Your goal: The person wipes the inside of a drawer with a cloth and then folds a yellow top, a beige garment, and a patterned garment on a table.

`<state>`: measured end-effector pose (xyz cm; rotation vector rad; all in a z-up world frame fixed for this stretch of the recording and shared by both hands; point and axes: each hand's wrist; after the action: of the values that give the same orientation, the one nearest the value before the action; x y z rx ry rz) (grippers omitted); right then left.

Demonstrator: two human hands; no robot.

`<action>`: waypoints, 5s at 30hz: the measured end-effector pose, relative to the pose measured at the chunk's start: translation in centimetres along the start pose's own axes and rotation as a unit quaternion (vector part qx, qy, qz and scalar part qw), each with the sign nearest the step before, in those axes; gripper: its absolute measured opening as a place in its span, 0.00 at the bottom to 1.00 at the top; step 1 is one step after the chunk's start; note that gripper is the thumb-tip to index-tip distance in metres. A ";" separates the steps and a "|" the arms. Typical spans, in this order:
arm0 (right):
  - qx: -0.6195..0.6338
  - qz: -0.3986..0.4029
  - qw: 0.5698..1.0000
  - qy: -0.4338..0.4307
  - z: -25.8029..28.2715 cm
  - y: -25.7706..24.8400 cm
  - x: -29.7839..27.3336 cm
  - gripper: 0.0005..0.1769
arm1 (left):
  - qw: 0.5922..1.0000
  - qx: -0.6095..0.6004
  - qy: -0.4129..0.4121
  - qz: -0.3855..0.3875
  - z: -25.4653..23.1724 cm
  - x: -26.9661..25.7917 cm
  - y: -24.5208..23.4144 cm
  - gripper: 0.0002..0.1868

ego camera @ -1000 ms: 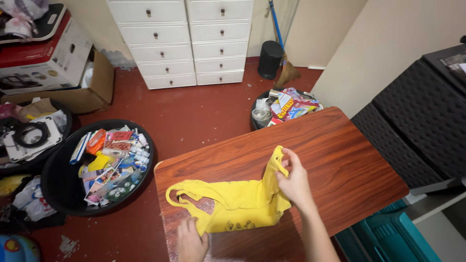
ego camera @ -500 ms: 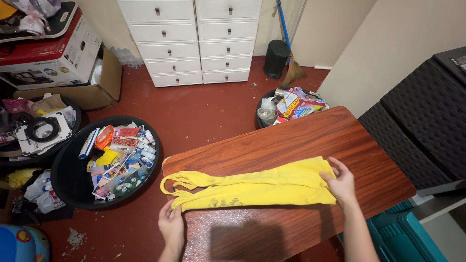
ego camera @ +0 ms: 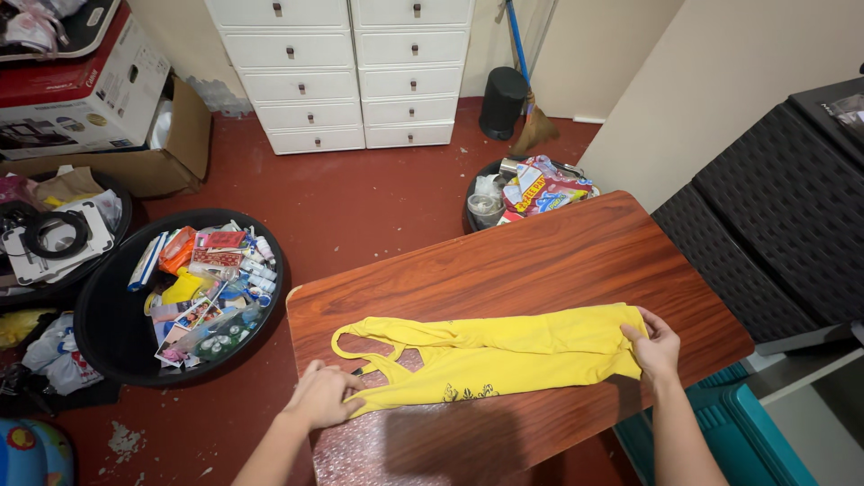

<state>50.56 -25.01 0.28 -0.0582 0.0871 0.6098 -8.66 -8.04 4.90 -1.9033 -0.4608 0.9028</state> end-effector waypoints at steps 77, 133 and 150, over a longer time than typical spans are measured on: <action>-0.459 0.165 0.817 -0.307 -4.5 22.2 -18.9 0.27 | 0.848 -0.403 -0.165 -0.302 0.0 11.9 5.5 0.19; 0.035 0.278 0.931 0.236 -1.2 12.6 -17.2 0.17 | 0.658 -0.739 0.012 0.144 -10.0 12.3 5.8 0.19; -0.255 0.012 0.964 0.077 -9.5 18.4 -15.7 0.23 | 0.832 -0.311 -0.205 -0.412 -13.4 12.2 9.5 0.20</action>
<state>26.57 -19.67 -8.18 -0.6054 0.0794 0.6385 8.88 -12.81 -4.51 -1.7299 -1.8609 0.5749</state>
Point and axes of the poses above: each hand's wrist, its own x-axis towards the middle knuckle, its own y-axis out of the palm, z = x × y, and after that the axes turned 6 degrees about x, right-handed
